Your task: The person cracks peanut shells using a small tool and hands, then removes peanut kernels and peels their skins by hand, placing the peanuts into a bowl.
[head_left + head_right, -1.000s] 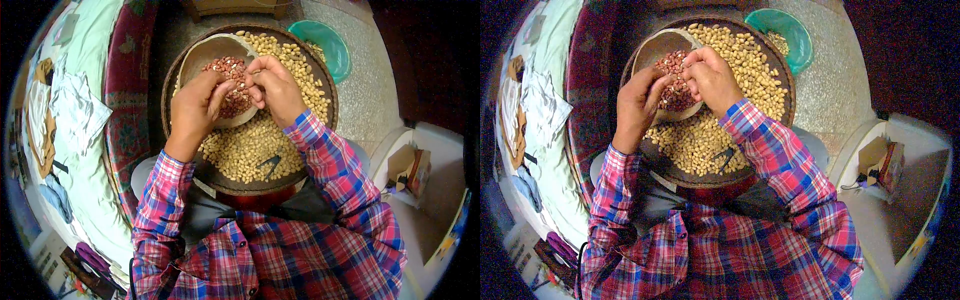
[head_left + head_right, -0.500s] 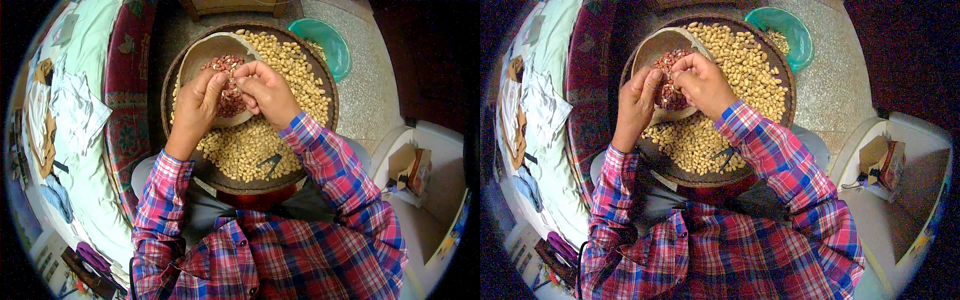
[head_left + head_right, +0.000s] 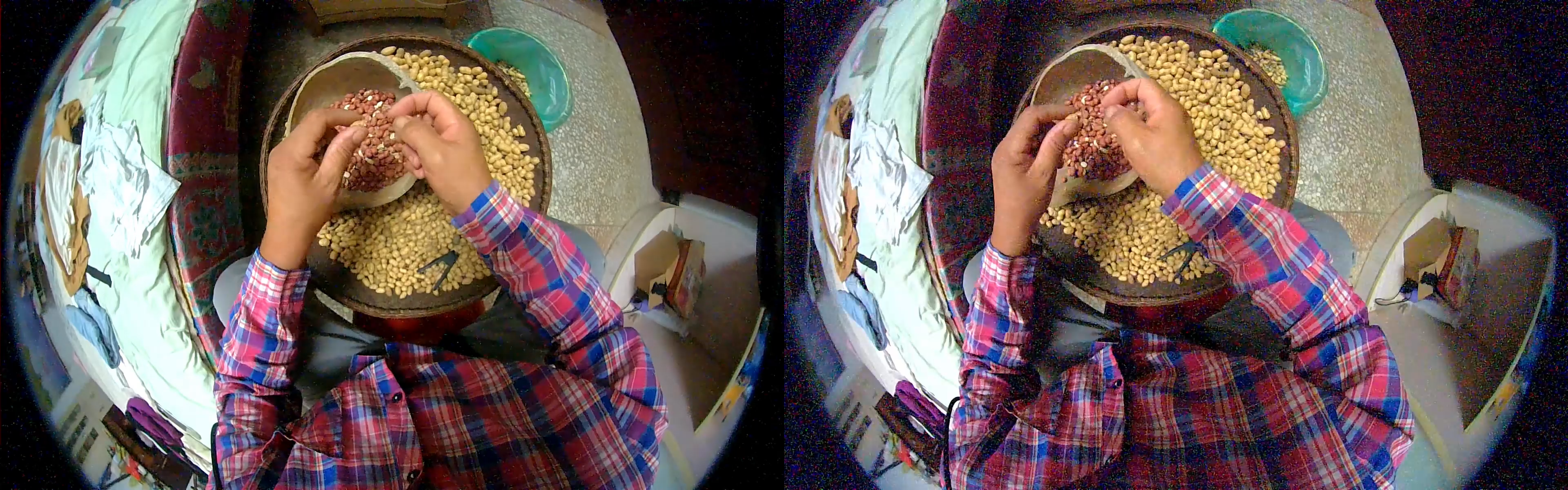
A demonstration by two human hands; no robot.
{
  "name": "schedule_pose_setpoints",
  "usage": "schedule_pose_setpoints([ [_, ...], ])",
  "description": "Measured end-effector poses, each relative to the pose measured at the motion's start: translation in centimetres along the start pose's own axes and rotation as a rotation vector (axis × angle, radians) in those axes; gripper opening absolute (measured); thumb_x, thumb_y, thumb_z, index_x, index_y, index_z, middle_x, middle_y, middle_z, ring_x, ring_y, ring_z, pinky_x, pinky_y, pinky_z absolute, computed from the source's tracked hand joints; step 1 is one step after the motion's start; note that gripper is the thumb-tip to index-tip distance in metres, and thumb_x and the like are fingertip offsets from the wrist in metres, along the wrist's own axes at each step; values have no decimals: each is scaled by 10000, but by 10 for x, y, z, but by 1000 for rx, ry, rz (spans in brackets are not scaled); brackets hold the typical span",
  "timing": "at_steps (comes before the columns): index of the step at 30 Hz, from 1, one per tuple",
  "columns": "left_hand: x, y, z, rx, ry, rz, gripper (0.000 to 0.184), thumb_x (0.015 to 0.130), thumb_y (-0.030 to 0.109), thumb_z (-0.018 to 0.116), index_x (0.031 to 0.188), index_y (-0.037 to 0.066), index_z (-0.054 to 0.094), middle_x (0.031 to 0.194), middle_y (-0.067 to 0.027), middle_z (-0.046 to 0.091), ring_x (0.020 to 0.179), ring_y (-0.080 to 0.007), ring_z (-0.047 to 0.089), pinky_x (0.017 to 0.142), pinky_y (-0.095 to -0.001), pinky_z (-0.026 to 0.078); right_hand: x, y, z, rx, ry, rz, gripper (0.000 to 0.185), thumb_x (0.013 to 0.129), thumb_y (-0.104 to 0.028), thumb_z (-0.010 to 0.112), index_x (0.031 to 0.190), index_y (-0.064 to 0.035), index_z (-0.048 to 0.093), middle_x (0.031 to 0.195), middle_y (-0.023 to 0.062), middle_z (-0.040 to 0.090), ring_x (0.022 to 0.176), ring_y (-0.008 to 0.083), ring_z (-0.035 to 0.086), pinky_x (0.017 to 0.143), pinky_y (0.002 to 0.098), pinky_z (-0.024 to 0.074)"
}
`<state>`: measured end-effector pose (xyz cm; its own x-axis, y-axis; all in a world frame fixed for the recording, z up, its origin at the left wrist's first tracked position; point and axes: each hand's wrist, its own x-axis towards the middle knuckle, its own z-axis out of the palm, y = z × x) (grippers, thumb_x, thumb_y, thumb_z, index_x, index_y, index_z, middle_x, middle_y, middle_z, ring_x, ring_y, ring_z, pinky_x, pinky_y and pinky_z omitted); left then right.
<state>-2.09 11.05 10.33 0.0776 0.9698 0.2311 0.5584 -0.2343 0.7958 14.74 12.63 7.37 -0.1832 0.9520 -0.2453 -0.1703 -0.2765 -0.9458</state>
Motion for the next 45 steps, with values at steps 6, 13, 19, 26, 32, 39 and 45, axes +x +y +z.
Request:
schedule_pose_setpoints([
  [6, 2, 8, -5, -451, -74, -442, 166, 886, 176, 630, 937, 18, 622, 719, 9, 573, 588, -48, 505, 512, -200, 399, -7, -6, 9, -110, -21, -185, 133, 855, -100, 551, 943, -26, 618, 865, 57, 641, 786, 115, 595, 699, 264, 492],
  [13, 2, 6, -3, -533, -22, -474, 151, 893, 193, 625, 907, 43, 610, 663, 33, 527, 527, -31, 458, 459, -185, 356, -9, 1, 13, -174, -51, -293, 165, 857, -91, 553, 1004, -49, 615, 830, 58, 639, 764, 111, 595, 681, 270, 492],
  [19, 3, 5, -4, -511, -17, -506, 166, 895, 235, 623, 899, 70, 611, 623, 36, 526, 525, -34, 473, 448, -171, 331, -9, 6, 14, -243, -99, -379, 150, 844, -91, 567, 986, -61, 604, 795, 73, 624, 721, 128, 597, 649, 278, 491],
  [26, 1, 7, -1, -585, -44, -577, 159, 895, 240, 622, 898, 82, 608, 613, 40, 520, 515, -22, 464, 421, -166, 296, -7, -2, 12, -243, 9, -341, 158, 838, -109, 591, 987, -55, 582, 788, 60, 610, 709, 144, 601, 629, 292, 499],
  [32, 1, 14, -1, -656, -146, -623, 166, 898, 258, 615, 896, 93, 596, 630, 38, 528, 502, -22, 472, 405, -160, 296, -5, 3, 10, -231, -49, -357, 165, 823, -135, 655, 933, -48, 568, 788, 47, 603, 697, 119, 590, 614, 283, 499],
  [39, 2, 12, -9, -734, -247, -635, 164, 891, 256, 622, 861, 100, 582, 618, 48, 507, 497, -19, 470, 390, -160, 292, -6, -10, 6, -271, -100, -321, 139, 805, -130, 667, 843, -49, 561, 759, 24, 589, 666, 81, 563, 579, 253, 481],
  [45, -1, 8, -9, -717, -297, -624, 161, 887, 248, 627, 855, 97, 582, 628, 43, 521, 494, -20, 468, 388, -167, 291, -5, -8, 3, -249, -146, -344, 108, 773, -108, 649, 804, -58, 558, 727, -6, 559, 653, 58, 529, 548, 233, 459],
])
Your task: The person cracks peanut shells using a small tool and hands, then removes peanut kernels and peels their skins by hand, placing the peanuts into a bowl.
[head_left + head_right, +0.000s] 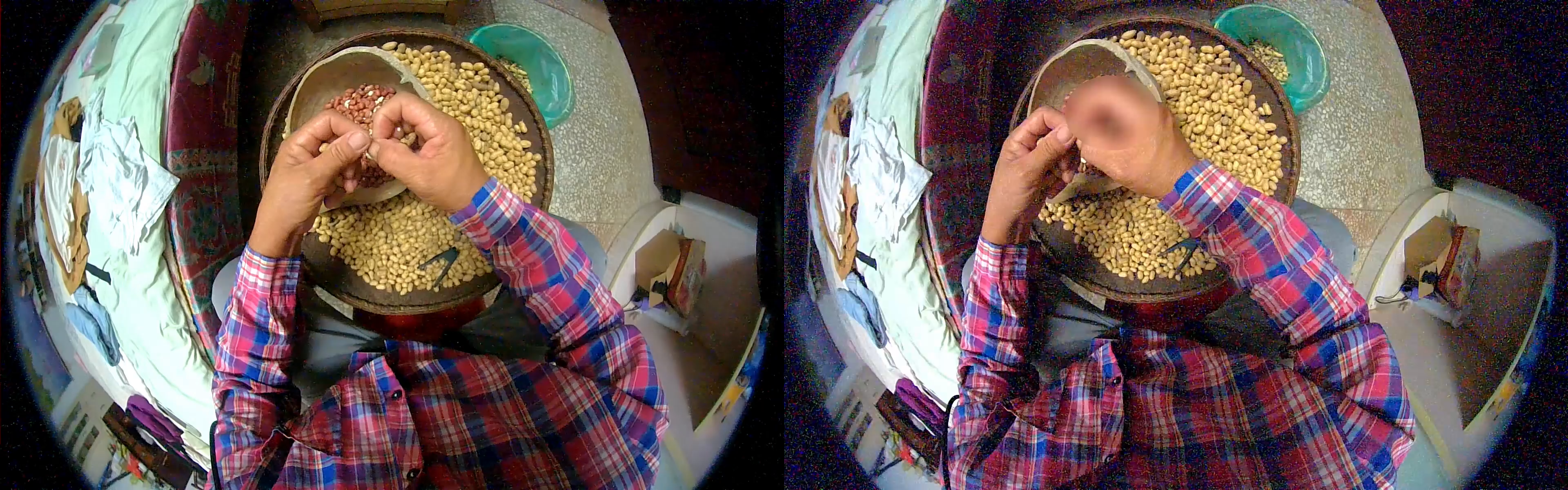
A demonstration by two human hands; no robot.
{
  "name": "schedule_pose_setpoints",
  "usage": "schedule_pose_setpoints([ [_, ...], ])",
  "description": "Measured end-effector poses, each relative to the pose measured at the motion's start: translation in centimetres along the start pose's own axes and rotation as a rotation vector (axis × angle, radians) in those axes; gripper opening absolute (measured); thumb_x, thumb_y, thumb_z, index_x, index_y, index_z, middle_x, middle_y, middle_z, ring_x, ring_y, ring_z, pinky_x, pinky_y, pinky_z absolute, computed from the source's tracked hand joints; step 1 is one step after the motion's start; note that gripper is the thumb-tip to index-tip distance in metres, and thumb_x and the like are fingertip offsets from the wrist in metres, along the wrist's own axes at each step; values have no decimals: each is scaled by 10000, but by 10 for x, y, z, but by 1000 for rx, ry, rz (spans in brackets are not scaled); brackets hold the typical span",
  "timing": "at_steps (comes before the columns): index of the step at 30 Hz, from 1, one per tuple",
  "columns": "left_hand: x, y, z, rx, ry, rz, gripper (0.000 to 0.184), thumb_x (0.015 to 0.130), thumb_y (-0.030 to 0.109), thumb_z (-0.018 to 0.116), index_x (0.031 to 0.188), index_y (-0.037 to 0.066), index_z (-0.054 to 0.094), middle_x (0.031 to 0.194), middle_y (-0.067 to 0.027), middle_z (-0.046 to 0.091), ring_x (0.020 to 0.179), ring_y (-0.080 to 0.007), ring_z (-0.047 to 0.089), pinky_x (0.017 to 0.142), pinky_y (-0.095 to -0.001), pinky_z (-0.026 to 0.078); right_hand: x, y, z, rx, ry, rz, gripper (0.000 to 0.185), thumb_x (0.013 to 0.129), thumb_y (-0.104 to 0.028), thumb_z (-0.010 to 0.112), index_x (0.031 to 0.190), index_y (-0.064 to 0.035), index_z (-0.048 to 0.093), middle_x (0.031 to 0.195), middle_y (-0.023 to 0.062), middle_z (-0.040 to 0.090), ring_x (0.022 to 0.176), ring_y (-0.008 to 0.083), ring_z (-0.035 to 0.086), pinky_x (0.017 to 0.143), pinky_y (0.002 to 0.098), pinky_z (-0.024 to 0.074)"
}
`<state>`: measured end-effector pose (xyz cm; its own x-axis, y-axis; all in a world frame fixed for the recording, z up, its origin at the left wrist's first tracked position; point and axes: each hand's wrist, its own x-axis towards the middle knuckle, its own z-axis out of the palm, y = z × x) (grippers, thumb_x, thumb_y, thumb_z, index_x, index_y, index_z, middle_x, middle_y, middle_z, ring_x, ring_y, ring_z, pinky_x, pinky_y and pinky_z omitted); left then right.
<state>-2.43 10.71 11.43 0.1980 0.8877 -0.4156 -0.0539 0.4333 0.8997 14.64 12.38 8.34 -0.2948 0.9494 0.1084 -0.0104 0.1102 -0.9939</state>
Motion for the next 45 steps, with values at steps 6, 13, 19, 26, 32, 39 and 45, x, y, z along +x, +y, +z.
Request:
schedule_pose_setpoints([
  [6, -1, 0, 3, -33, -21, 19, 161, 893, 243, 619, 851, 94, 580, 624, 41, 527, 494, -21, 461, 393, -167, 289, 0, 0, -3, 43, -28, -14, 98, 756, -100, 627, 791, -58, 546, 720, -8, 546, 693, 59, 510, 602, 238, 448],
  [13, -1, 0, 2, 10, -27, -14, 177, 902, 264, 598, 833, 107, 556, 616, 44, 513, 476, -19, 437, 386, -170, 274, -1, -3, -4, 52, -59, 33, 85, 752, -93, 610, 781, -59, 538, 718, -13, 529, 698, 64, 491, 621, 242, 439],
  [19, -1, -6, 4, 228, 62, 168, 180, 914, 269, 573, 822, 117, 541, 617, 50, 500, 467, -25, 427, 397, -174, 286, -2, 5, -2, 76, -41, -20, 73, 752, -86, 601, 779, -56, 540, 717, -17, 526, 700, 62, 486, 623, 242, 438],
  [26, 0, -7, -8, -72, 127, 151, 216, 918, 310, 571, 823, 116, 558, 592, 43, 489, 482, -36, 465, 387, -172, 261, 3, 0, -20, -1, 48, 164, 65, 804, -84, 612, 831, -58, 559, 771, 29, 539, 722, 152, 520, 630, 253, 428],
  [32, -3, -2, -2, -163, 68, 3, 267, 932, 351, 536, 851, 97, 546, 605, 34, 480, 482, -47, 471, 375, -168, 259, 3, 1, -7, -35, 36, 200, 140, 762, -146, 679, 821, -46, 599, 835, 121, 605, 784, 251, 587, 673, 331, 475],
  [39, 1, -8, -4, -213, 39, 4, 319, 940, 379, 509, 856, 74, 548, 600, 31, 475, 481, -56, 481, 362, -175, 262, 0, 5, -7, -134, -37, -65, 121, 887, -93, 578, 990, -29, 582, 885, -3, 594, 827, 63, 534, 751, 226, 446],
  [45, -3, -1, 8, -47, 150, -65, 340, 929, 414, 519, 824, 95, 566, 592, 41, 485, 475, -45, 465, 380, -177, 271, -2, 0, -1, -2, 47, 35, 128, 877, -156, 600, 954, -54, 610, 877, 65, 649, 811, 118, 606, 723, 274, 489],
])
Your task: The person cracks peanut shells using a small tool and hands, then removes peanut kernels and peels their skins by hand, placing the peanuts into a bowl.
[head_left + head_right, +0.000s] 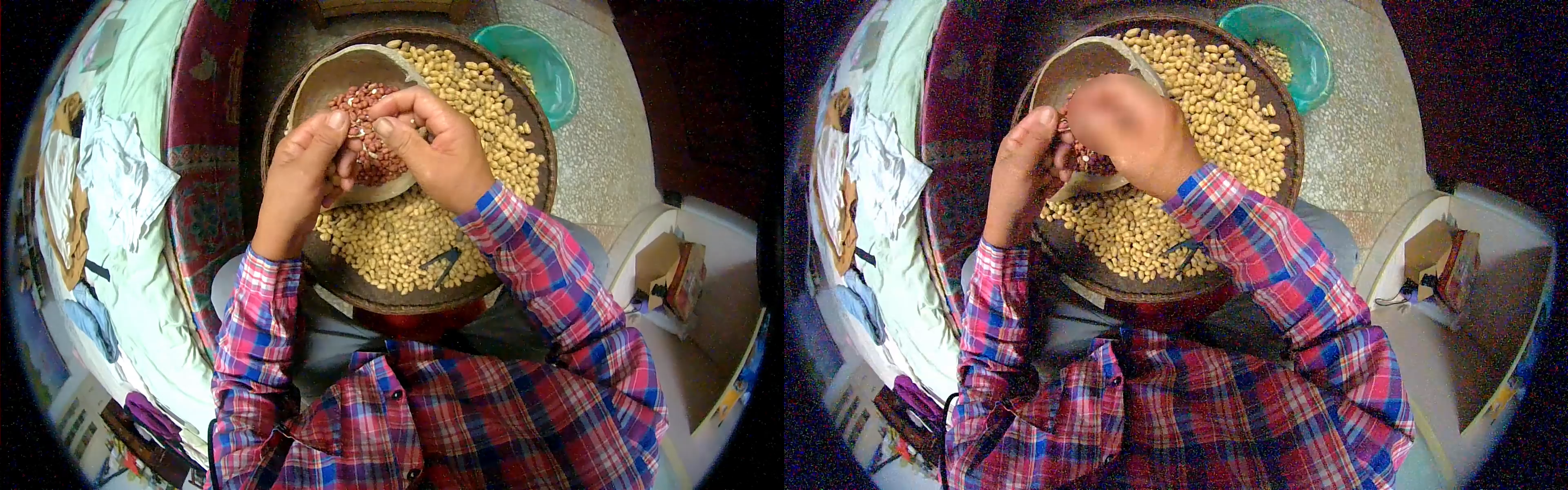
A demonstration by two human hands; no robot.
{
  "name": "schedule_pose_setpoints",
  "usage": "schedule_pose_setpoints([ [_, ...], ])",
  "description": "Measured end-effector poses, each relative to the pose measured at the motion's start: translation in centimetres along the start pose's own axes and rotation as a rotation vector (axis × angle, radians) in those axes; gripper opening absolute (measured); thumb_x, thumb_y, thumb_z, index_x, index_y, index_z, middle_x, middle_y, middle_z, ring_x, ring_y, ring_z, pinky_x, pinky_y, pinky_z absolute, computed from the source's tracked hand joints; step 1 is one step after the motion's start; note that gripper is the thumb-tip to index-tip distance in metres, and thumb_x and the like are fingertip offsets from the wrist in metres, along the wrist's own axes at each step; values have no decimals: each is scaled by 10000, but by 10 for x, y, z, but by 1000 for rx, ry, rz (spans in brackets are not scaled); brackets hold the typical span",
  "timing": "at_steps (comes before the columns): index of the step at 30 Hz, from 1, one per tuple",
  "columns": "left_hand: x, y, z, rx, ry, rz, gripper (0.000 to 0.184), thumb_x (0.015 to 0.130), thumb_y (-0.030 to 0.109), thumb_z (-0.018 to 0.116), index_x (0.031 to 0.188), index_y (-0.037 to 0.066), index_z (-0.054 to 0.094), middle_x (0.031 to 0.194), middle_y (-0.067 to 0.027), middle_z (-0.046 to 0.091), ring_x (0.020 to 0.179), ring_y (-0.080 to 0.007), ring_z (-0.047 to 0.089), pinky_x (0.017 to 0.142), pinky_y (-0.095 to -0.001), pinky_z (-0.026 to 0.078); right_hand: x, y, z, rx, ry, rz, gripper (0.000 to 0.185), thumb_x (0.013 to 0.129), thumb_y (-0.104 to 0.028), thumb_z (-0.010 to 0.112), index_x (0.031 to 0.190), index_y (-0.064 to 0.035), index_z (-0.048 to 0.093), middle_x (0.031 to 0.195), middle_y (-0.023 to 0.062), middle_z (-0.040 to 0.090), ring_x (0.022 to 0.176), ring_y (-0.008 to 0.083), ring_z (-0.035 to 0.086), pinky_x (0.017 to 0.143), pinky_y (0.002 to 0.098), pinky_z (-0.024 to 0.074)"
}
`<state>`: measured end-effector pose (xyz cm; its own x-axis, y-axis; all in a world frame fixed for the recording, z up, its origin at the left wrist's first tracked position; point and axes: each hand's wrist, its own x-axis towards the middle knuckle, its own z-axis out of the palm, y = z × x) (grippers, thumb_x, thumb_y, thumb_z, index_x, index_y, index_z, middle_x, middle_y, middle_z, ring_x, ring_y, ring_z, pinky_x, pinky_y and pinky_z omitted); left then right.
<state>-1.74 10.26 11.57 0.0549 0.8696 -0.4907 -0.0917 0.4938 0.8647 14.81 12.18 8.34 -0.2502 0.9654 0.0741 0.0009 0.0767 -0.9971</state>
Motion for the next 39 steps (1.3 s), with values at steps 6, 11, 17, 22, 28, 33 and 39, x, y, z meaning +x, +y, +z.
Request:
schedule_pose_setpoints([
  [6, 1, -1, 3, 69, -33, 11, 354, 922, 437, 523, 817, 103, 577, 591, 47, 498, 474, -40, 457, 393, -173, 269, 0, 6, 0, 49, -1, -43, 139, 866, -158, 612, 949, -47, 604, 865, 55, 643, 793, 112, 594, 717, 266, 486],
  [11, 2, 2, 0, 79, -24, -39, 330, 936, 400, 508, 835, 96, 586, 593, 49, 500, 479, -40, 461, 397, -173, 287, 0, 3, 1, 4, 39, -92, 138, 853, -143, 614, 950, -46, 600, 828, 53, 631, 760, 108, 584, 694, 270, 480],
  [17, 4, -4, 2, 33, -57, -49, 336, 944, 405, 481, 832, 103, 578, 565, 43, 482, 449, -53, 450, 387, -180, 299, -3, 6, -2, -374, -72, -291, 113, 844, -131, 604, 926, -54, 587, 753, 70, 605, 662, 179, 599, 608, 330, 474],
  [22, 2, 0, 0, 50, -78, -70, 324, 948, 370, 495, 889, 75, 614, 623, 36, 518, 486, -51, 451, 442, -186, 363, -4, -9, 0, -398, -43, -248, 74, 829, -117, 588, 875, -62, 571, 789, 136, 610, 712, 319, 613, 610, 388, 483],
  [28, 0, 0, 4, 60, -109, -30, 323, 937, 375, 522, 839, 78, 603, 612, 38, 498, 510, -50, 451, 455, -194, 359, -4, -8, 0, -343, -4, -204, 105, 831, -141, 599, 882, -53, 572, 742, 134, 624, 667, 300, 630, 584, 382, 496],
  [33, 3, -6, 6, 98, -90, 56, 287, 939, 330, 539, 852, 65, 604, 635, 37, 510, 527, -41, 453, 485, -188, 367, -4, -5, 0, -306, 10, -143, 126, 825, -149, 603, 888, -43, 579, 725, 135, 632, 652, 281, 641, 572, 373, 504],
  [39, 4, -3, 4, 222, -105, 96, 284, 938, 331, 544, 825, 77, 600, 624, 36, 511, 544, -34, 475, 481, -187, 364, -1, 19, 1, -393, 9, -339, 124, 813, -137, 595, 894, -44, 583, 738, 139, 634, 664, 289, 640, 594, 377, 505],
])
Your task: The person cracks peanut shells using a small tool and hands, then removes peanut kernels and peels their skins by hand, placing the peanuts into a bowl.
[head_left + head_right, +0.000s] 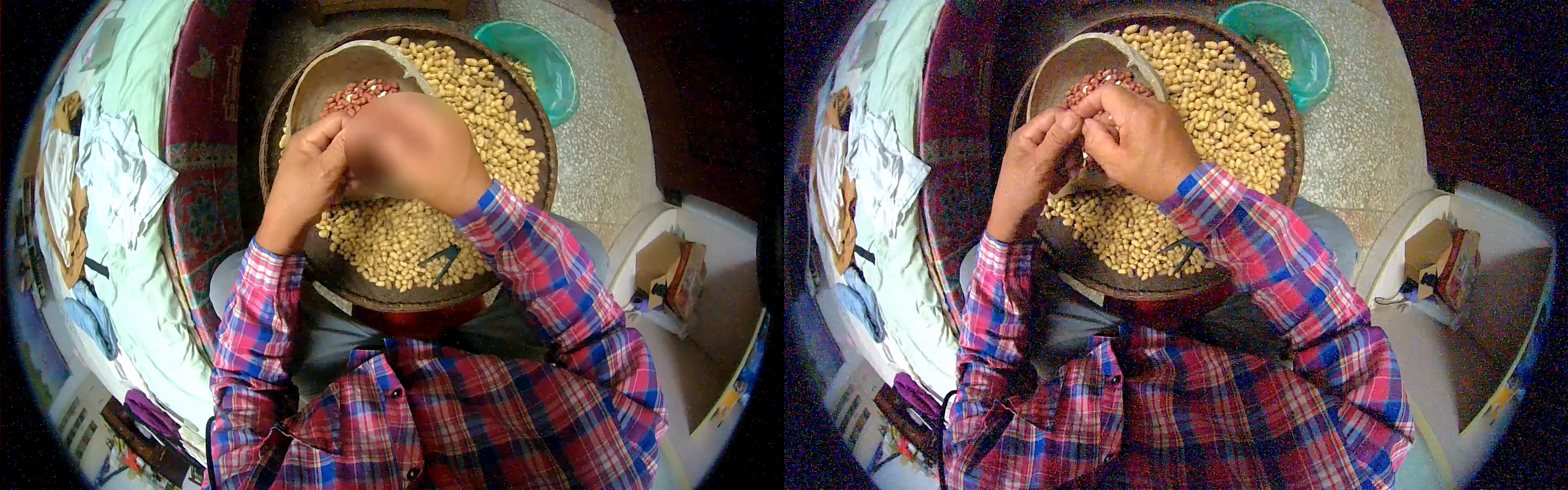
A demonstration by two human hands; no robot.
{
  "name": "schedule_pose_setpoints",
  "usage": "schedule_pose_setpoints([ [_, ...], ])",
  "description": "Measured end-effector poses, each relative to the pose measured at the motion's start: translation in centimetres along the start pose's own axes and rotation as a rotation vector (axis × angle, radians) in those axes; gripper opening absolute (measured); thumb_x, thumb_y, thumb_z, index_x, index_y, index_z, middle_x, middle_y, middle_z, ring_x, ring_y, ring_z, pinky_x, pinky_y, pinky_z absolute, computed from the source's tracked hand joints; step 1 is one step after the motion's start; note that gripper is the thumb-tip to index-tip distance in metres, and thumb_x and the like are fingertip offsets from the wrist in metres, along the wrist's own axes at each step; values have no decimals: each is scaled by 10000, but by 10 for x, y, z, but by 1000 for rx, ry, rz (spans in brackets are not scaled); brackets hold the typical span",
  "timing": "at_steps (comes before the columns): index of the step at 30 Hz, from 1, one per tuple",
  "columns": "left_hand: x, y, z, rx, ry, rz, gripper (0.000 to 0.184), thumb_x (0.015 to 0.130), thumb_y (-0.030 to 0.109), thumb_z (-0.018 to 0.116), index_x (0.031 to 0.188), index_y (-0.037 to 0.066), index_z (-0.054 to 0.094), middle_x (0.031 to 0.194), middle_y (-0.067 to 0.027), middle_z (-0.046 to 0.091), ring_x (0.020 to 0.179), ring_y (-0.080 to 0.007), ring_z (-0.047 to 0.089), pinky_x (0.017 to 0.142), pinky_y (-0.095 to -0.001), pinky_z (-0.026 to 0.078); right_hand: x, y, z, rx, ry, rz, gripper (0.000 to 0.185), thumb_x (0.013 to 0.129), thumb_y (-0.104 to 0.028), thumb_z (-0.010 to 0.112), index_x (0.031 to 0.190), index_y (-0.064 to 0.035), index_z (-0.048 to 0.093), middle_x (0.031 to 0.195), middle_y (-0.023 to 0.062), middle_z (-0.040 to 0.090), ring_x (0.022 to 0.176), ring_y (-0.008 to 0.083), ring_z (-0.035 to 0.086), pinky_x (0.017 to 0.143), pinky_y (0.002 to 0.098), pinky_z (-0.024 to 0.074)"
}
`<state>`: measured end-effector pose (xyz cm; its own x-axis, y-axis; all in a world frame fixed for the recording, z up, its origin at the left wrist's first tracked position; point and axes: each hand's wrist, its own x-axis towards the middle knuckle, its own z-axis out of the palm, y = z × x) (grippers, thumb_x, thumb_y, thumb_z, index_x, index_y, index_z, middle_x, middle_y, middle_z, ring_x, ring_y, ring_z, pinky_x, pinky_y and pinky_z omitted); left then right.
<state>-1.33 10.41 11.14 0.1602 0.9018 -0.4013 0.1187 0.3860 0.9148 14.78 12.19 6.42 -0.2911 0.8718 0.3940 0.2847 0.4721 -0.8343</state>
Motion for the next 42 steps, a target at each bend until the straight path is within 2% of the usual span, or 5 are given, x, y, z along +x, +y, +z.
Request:
schedule_pose_setpoints([
  [14, 1, -7, -7, -76, -168, -48, 307, 931, 379, 532, 798, 103, 543, 569, 39, 475, 449, -52, 444, 389, -180, 303, 2, -3, -11, 65, -101, 29, 123, 799, -152, 598, 837, -35, 594, 754, 146, 647, 676, 274, 652, 601, 362, 510],
  [25, 0, -6, -9, -222, -194, -122, 307, 935, 352, 535, 851, 61, 581, 582, 21, 483, 478, -56, 460, 432, -176, 349, 5, -22, -24, 336, -223, 338, 170, 878, -156, 593, 985, -25, 615, 822, -6, 625, 767, 51, 562, 673, 231, 467],
  [31, 0, -9, -7, -301, -200, -120, 289, 948, 331, 514, 869, 62, 585, 562, 27, 472, 455, -51, 454, 371, -169, 275, 8, -13, -24, 133, -202, -42, 171, 806, -166, 638, 946, -67, 627, 982, 103, 613, 904, 281, 589, 772, 393, 491],
  [37, 0, -8, -5, -229, -176, -97, 300, 927, 339, 536, 986, 49, 588, 548, 48, 410, 440, -38, 372, 394, -182, 300, 5, -25, -23, 174, -194, 257, 187, 807, -194, 642, 936, -59, 633, 959, 112, 614, 892, 298, 582, 795, 397, 473],
  [42, -2, -6, -4, -333, -188, -81, 278, 939, 321, 524, 829, 68, 561, 542, 20, 448, 457, -61, 460, 354, -174, 256, 6, -17, -22, 217, -148, 50, 193, 803, -191, 650, 943, -58, 642, 986, 118, 621, 928, 286, 585, 832, 397, 465],
])
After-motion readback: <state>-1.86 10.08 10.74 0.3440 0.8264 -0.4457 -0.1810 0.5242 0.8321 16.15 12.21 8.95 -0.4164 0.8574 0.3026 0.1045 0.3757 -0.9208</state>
